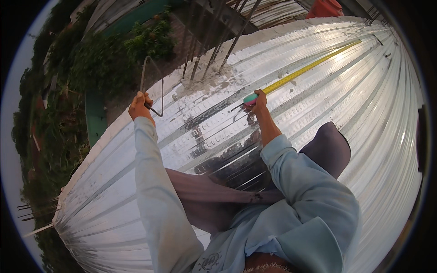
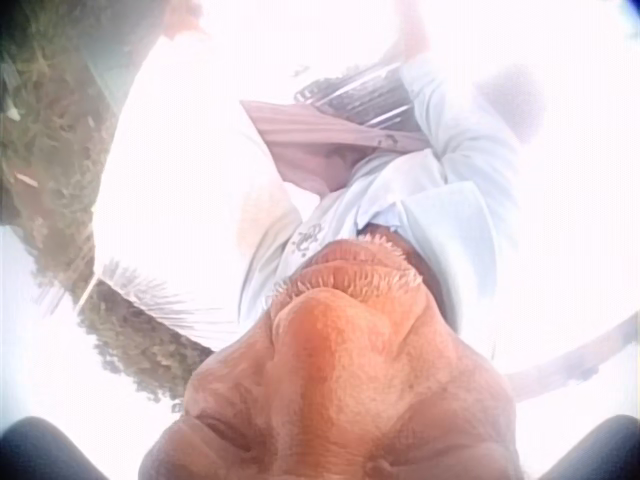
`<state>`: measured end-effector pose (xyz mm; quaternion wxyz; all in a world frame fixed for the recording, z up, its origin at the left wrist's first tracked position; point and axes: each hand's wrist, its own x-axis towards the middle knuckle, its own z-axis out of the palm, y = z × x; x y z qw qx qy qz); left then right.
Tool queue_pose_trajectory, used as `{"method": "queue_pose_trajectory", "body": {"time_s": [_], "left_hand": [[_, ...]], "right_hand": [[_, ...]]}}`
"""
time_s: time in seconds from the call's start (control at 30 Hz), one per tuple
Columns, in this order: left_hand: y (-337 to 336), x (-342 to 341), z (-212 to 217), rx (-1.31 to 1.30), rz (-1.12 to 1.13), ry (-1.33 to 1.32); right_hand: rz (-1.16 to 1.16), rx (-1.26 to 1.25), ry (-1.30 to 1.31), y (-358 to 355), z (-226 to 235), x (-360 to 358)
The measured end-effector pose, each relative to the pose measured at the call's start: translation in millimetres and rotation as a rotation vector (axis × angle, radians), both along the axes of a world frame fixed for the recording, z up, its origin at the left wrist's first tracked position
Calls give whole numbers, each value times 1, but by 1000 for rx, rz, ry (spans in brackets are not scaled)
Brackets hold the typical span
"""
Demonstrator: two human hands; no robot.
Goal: The person assembles a metal frame on a corrugated metal roof, using a hammer to secure components and a tape measure to check dimensions. The person handles metal rods and a hammer, then measures sections of the roof.
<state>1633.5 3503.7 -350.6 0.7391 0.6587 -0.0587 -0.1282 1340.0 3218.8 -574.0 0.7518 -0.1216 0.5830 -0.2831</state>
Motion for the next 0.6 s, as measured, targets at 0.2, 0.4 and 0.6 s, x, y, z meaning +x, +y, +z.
{"method": "queue_pose_trajectory", "body": {"time_s": [0.2,0.4,0.6], "left_hand": [[-1,5,-4,28,-48,0],[-6,7,-5,45,-39,26],[-8,5,-5,32,-48,31]], "right_hand": [[-47,-32,25,-4,14,0],[-104,-52,60,-8,13,4],[-142,-117,128,-12,-3,3]]}}
